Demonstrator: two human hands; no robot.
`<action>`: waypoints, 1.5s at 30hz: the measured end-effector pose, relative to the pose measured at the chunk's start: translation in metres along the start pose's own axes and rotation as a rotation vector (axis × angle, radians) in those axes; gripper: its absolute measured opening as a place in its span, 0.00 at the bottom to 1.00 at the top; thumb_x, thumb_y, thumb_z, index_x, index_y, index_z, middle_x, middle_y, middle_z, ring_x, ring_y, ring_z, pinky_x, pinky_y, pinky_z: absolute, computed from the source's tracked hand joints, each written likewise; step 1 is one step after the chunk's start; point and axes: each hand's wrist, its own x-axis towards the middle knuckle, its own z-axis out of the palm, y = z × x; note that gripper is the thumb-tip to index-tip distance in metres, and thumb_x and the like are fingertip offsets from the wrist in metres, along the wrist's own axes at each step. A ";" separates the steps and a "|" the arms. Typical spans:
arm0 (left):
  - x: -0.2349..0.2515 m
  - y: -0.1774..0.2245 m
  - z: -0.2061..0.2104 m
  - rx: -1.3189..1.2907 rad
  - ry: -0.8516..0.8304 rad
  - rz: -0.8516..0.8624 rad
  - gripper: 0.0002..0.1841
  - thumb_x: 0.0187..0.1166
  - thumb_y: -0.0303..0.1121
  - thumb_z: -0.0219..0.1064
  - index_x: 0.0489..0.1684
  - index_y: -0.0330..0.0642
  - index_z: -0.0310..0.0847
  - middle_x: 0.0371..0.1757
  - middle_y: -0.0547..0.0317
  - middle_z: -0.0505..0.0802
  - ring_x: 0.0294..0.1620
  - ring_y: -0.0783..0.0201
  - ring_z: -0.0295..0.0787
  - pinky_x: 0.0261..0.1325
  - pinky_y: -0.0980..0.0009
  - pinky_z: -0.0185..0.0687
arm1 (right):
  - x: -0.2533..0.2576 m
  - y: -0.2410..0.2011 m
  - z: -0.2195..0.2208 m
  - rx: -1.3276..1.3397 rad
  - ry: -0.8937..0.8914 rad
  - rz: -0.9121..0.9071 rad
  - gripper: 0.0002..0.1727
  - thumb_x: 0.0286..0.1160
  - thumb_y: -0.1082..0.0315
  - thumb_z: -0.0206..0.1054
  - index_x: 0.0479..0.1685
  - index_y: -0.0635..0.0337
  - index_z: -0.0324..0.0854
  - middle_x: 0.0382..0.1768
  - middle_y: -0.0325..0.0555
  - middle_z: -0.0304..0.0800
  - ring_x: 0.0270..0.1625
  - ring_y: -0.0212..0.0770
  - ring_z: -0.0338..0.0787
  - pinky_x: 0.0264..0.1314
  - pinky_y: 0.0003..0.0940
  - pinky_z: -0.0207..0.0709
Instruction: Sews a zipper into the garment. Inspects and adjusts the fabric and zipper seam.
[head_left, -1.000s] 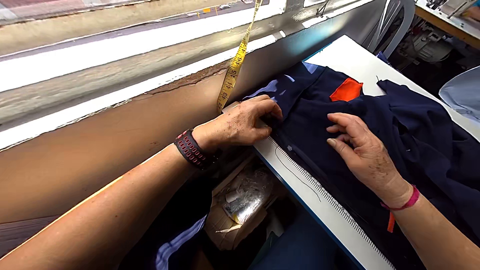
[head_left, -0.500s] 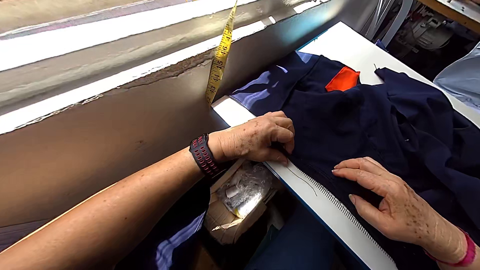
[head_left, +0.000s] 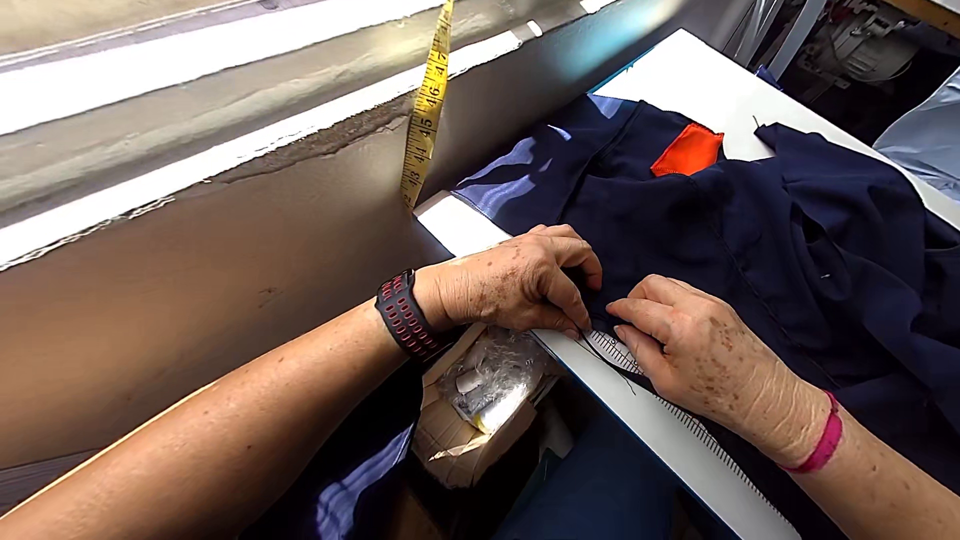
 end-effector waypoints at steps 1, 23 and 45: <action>0.000 0.000 0.001 -0.003 0.013 -0.002 0.08 0.72 0.43 0.74 0.33 0.54 0.99 0.49 0.60 0.94 0.61 0.62 0.84 0.61 0.65 0.76 | 0.001 0.003 -0.002 0.039 -0.011 0.020 0.13 0.66 0.67 0.64 0.34 0.54 0.96 0.28 0.39 0.87 0.33 0.34 0.88 0.32 0.25 0.80; 0.018 0.011 0.005 0.144 0.080 -0.206 0.10 0.75 0.40 0.70 0.38 0.48 0.96 0.40 0.64 0.94 0.49 0.68 0.87 0.53 0.73 0.79 | -0.010 -0.001 0.011 0.258 0.138 0.341 0.06 0.75 0.69 0.65 0.46 0.56 0.82 0.29 0.34 0.86 0.28 0.24 0.84 0.32 0.18 0.79; 0.030 0.008 -0.006 -0.028 -0.054 -0.396 0.07 0.71 0.39 0.76 0.30 0.49 0.96 0.34 0.70 0.91 0.44 0.76 0.83 0.46 0.76 0.72 | 0.003 0.003 -0.023 0.458 -0.086 0.633 0.07 0.67 0.66 0.77 0.22 0.47 0.91 0.14 0.27 0.83 0.16 0.20 0.76 0.15 0.18 0.63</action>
